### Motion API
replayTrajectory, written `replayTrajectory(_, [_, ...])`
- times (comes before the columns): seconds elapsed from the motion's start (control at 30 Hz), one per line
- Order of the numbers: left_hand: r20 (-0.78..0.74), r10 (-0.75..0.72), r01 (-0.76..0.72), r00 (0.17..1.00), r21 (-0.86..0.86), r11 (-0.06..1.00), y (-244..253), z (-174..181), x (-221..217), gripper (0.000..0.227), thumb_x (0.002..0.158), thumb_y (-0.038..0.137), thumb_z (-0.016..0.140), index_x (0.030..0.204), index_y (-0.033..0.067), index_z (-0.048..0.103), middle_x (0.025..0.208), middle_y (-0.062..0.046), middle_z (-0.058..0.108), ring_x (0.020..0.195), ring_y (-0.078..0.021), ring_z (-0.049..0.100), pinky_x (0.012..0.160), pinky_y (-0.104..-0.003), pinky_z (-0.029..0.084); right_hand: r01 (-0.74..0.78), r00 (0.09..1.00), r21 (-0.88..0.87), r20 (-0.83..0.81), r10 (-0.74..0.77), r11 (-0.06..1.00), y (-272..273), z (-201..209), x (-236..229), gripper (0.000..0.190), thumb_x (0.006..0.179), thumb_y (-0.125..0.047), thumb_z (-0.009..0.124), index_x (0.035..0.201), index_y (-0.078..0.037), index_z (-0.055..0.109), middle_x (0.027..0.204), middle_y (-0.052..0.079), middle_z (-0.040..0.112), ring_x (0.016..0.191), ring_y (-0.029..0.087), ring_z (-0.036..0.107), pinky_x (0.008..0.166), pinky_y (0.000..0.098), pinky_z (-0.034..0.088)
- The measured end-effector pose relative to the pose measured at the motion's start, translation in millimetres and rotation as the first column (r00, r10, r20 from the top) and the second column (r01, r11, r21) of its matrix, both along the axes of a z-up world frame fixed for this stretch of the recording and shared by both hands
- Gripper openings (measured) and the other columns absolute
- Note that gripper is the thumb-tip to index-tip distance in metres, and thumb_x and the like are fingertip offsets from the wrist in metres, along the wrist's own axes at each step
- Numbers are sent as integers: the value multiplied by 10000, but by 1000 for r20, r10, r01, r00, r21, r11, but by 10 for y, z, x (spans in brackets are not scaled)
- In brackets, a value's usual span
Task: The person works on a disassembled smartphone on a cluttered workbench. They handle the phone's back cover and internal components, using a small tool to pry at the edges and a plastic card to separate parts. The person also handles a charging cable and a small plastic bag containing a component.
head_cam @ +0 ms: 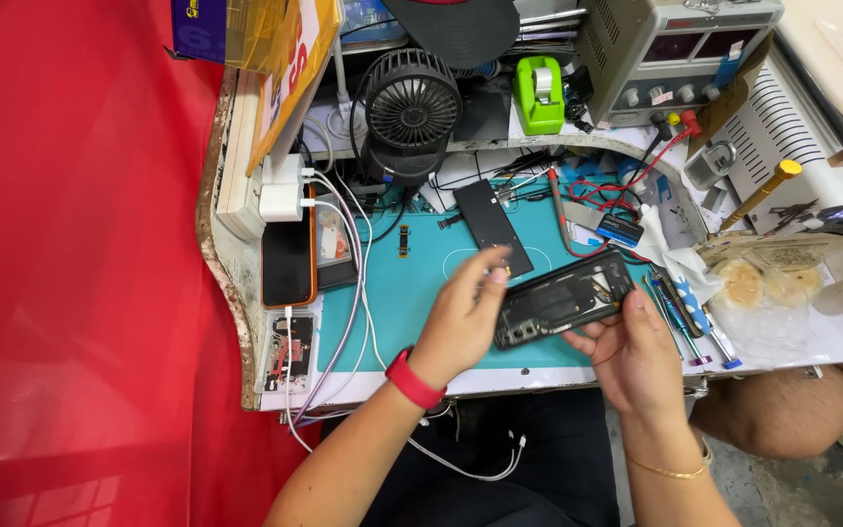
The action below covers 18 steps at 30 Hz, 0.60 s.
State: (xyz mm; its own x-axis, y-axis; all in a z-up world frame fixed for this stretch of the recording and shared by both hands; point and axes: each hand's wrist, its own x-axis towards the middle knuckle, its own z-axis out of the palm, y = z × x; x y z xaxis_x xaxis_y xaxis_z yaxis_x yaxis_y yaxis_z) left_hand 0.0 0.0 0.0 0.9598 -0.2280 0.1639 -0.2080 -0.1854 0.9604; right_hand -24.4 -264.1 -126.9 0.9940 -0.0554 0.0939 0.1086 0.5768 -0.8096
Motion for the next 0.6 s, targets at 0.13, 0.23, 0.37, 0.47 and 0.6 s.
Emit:
replayTrajectory(0.13, [-525, 12, -153, 851, -225, 962, -133, -262, -214, 865, 901, 574, 446, 1636, 287, 90, 1607, -134, 373, 1404, -263, 497, 1044, -436, 512, 260, 966, -163, 60, -253, 952, 582, 553, -297, 571, 1050, -443, 515, 1482, -78, 438, 1314, 163, 643, 1098, 326, 698, 899, 433, 612])
replayTrajectory(0.23, [-739, -367, -372, 565, -625, 687, -271, -359, -408, 674, 870, 540, 561, 1448, 221, 422, 1376, -152, 605, 1104, -326, 675, 990, -483, 513, 639, 767, -490, 455, -452, 593, 711, 340, -445, 620, 1068, -383, 489, 1410, 130, 422, 1232, 317, 533, 1101, 375, 616, 974, 570, 624])
replayTrajectory(0.37, [-423, -672, -221, 608, -903, 368, -319, -539, -397, 772, 988, 715, 372, 1408, 102, 581, 1313, -176, 645, 1150, -308, 625, 1028, -439, 483, 610, 639, -595, 760, 120, 523, 738, 269, -490, 345, 1130, -221, 422, 1450, -94, 445, 1492, 340, 486, 1415, 496, 535, 1222, 567, 465])
replayTrajectory(0.47, [-343, -754, -251, 560, -938, 240, -254, -554, -361, 809, 1033, 700, 310, 1435, 36, 542, 1447, -223, 566, 1343, -378, 534, 1210, -489, 386, 681, 553, -617, 786, 276, 394, 741, 163, -503, 312, 1095, -202, 488, 1393, -123, 540, 1497, 283, 496, 1443, 509, 475, 1258, 592, 360])
replayTrajectory(0.6, [-236, -839, -286, 490, -953, 101, -82, -611, -323, 755, 1090, 633, 362, 1504, 17, 503, 1433, -217, 589, 1292, -353, 587, 1033, -510, 522, 793, 521, -574, 813, 262, 206, 870, 174, -557, 261, 1053, -150, 612, 1274, -257, 701, 1561, 139, 395, 1531, 428, 259, 1305, 605, 226])
